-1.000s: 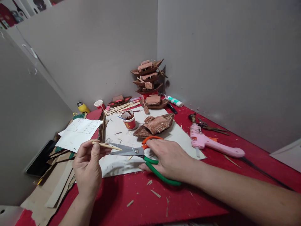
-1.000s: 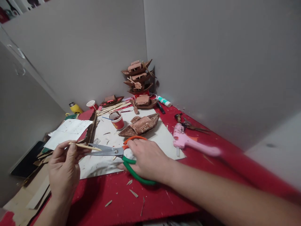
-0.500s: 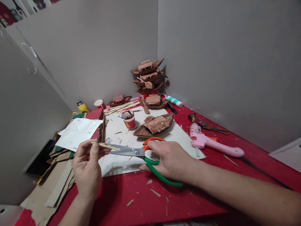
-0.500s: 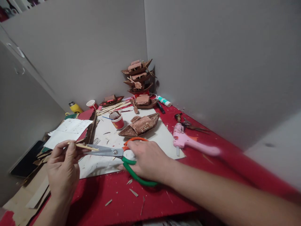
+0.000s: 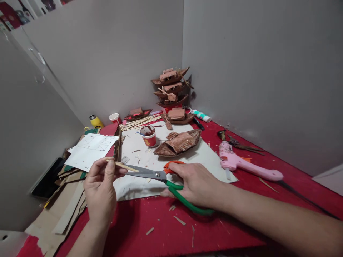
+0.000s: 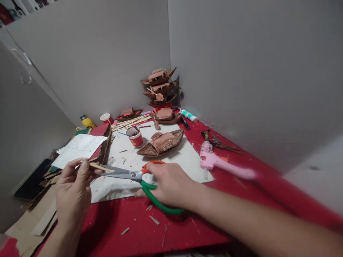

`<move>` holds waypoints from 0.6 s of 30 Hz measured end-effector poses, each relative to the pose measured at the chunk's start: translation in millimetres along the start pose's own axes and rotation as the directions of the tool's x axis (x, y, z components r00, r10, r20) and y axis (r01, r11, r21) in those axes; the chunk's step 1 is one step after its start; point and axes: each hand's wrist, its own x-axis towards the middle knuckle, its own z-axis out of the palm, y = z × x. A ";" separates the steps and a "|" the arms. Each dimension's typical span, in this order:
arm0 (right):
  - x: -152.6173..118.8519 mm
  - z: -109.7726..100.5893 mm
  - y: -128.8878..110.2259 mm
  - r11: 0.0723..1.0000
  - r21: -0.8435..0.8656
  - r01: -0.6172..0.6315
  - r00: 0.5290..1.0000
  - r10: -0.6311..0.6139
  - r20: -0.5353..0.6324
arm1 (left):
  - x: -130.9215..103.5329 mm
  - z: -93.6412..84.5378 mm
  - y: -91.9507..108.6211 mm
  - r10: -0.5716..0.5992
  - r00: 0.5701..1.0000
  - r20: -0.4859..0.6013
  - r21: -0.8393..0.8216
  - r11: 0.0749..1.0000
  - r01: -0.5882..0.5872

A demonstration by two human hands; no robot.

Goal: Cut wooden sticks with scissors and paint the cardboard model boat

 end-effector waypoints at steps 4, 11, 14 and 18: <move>1.3 1.1 0.4 0.999 0.032 0.000 1.000 0.000 0.013 | -0.4 -0.4 0.4 -0.027 0.999 0.022 -0.023 0.999 0.027; 0.8 -2.4 -0.1 1.000 0.002 -0.013 1.000 0.013 0.017 | 2.8 0.2 -2.8 -0.037 0.999 0.015 -0.052 0.998 0.038; 0.4 -4.0 0.4 0.999 -0.040 0.005 1.000 -0.006 -0.014 | 2.8 1.0 -3.0 -0.043 0.999 0.009 -0.071 0.997 0.044; -0.5 -5.2 0.9 0.998 -0.060 0.017 0.999 -0.020 -0.044 | 2.1 1.6 -3.3 -0.034 0.999 -0.019 -0.084 0.996 0.032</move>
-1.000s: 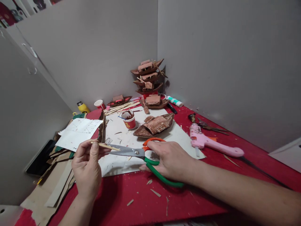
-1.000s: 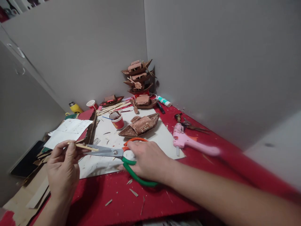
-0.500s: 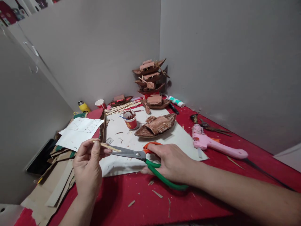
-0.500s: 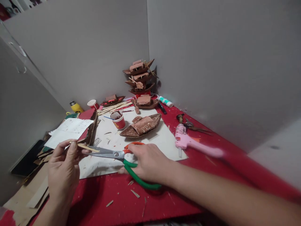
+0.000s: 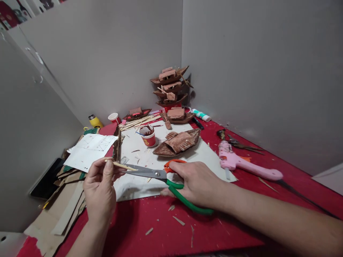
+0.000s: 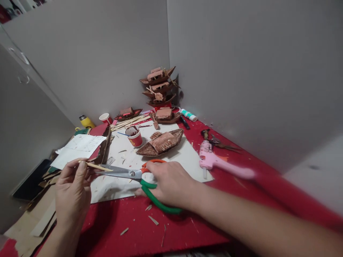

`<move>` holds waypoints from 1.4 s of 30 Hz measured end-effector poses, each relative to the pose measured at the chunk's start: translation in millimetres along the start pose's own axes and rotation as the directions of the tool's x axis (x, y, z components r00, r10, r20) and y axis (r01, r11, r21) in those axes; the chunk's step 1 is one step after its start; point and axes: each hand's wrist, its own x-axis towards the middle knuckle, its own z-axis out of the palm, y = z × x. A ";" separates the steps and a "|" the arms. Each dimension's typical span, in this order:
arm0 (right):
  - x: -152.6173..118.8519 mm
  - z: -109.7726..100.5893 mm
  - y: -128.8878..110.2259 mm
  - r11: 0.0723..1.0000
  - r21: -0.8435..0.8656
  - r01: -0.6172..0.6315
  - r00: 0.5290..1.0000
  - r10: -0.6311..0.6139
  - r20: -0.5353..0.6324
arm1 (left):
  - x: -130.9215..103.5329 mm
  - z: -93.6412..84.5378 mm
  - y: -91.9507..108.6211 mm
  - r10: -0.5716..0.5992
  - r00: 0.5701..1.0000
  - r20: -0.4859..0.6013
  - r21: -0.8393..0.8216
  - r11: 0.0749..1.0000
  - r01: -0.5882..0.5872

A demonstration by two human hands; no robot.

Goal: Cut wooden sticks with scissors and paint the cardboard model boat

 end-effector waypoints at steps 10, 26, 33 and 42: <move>-1.6 4.6 -1.1 0.999 0.035 0.008 0.999 -0.006 -0.050 | 4.5 -1.0 -1.1 0.010 0.999 0.031 -0.080 0.997 -0.007; 4.3 -4.3 -11.7 0.316 0.920 -0.231 0.972 0.123 0.202 | -10.6 6.3 -6.7 -0.236 0.910 0.340 0.033 0.971 0.239; 4.3 -11.3 -14.8 0.158 0.949 -0.271 0.958 0.135 0.252 | -14.1 6.2 -12.7 -0.332 0.825 0.458 0.044 0.935 0.351; 4.1 -10.7 -9.2 0.202 0.964 -0.171 0.979 0.145 0.143 | -16.3 8.5 -8.4 -0.544 0.411 0.732 0.257 0.778 0.573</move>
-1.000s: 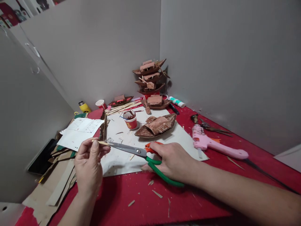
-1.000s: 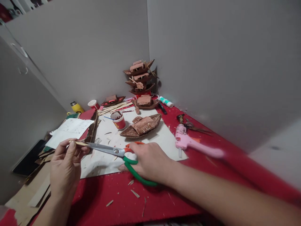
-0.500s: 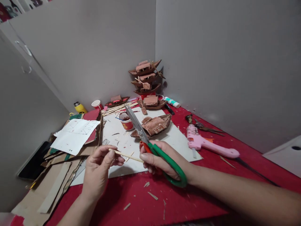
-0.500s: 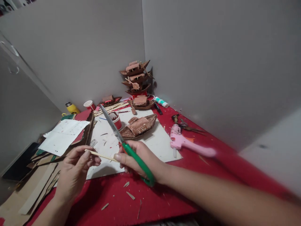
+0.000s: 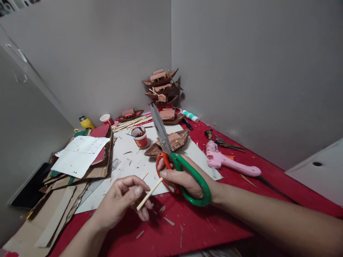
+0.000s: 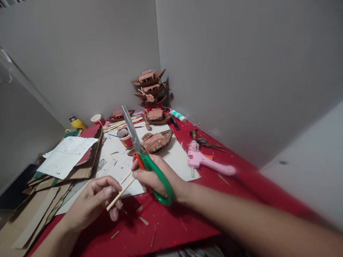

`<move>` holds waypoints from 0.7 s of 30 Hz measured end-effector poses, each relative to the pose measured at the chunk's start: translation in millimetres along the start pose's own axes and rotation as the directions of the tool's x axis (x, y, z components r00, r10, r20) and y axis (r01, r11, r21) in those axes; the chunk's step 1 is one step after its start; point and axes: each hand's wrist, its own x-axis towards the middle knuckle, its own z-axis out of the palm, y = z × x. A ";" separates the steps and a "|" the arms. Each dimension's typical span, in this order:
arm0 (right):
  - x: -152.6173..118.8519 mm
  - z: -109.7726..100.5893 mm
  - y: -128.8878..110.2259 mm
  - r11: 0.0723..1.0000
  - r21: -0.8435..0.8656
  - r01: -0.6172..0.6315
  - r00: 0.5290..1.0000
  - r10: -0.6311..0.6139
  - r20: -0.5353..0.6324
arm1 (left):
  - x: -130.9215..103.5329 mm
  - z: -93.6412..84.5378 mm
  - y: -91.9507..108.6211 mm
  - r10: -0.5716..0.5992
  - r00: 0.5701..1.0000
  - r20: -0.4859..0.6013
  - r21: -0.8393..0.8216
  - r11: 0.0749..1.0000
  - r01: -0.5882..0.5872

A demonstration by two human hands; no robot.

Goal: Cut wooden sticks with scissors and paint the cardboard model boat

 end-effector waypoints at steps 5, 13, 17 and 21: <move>-2.9 10.5 -5.3 0.990 -0.134 0.032 0.999 -0.029 0.023 | 3.5 2.1 -9.4 -0.136 0.988 0.080 0.025 0.991 0.134; -3.6 9.9 1.6 0.971 -0.205 0.121 0.991 -0.107 0.080 | 1.9 0.5 -5.1 -0.048 0.998 0.051 0.033 0.998 0.046; -4.6 4.3 3.0 0.924 -0.331 0.191 0.980 -0.162 0.114 | -4.1 -9.9 10.2 0.225 0.937 -0.268 -0.001 0.972 -0.234; -7.4 1.5 6.8 0.788 -0.559 0.259 0.965 -0.192 0.176 | -12.9 -14.7 21.0 0.401 0.808 -0.432 0.078 0.909 -0.410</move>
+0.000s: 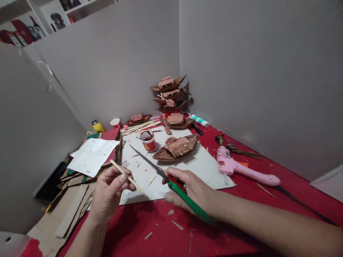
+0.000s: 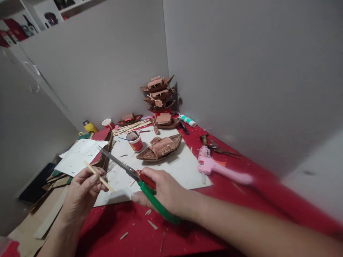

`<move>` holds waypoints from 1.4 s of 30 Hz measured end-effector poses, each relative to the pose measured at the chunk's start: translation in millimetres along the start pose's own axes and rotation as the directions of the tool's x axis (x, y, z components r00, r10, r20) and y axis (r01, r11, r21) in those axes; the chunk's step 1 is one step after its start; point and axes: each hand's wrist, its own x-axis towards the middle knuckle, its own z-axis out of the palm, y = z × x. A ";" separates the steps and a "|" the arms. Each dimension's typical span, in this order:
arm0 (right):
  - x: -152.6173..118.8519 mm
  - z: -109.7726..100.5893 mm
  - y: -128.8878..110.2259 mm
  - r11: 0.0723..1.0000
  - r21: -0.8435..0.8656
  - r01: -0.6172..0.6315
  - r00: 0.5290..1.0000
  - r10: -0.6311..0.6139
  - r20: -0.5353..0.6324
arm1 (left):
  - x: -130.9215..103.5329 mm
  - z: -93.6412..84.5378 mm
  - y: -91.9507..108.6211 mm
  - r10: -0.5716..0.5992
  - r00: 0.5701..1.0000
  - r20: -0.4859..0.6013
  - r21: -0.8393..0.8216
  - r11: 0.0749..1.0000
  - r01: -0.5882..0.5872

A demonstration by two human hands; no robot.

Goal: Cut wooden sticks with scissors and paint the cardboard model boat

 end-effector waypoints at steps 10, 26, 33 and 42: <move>0.3 2.2 -0.5 0.856 -0.505 0.116 0.992 -0.121 0.022 | -8.1 1.4 6.0 0.246 0.966 -0.081 0.090 0.967 -0.238; 2.5 0.0 5.6 0.731 -0.673 0.115 0.978 -0.201 -0.051 | -13.0 -2.3 1.2 0.321 0.941 -0.103 0.184 0.936 -0.299; 2.8 0.7 6.8 0.719 -0.685 0.117 0.973 -0.219 -0.065 | -13.0 -2.9 -2.9 0.409 0.904 -0.126 0.230 0.898 -0.374; 4.5 1.8 10.5 0.675 -0.729 0.113 0.964 -0.251 -0.083 | -12.2 1.2 -8.1 0.373 0.901 -0.220 0.282 0.909 -0.307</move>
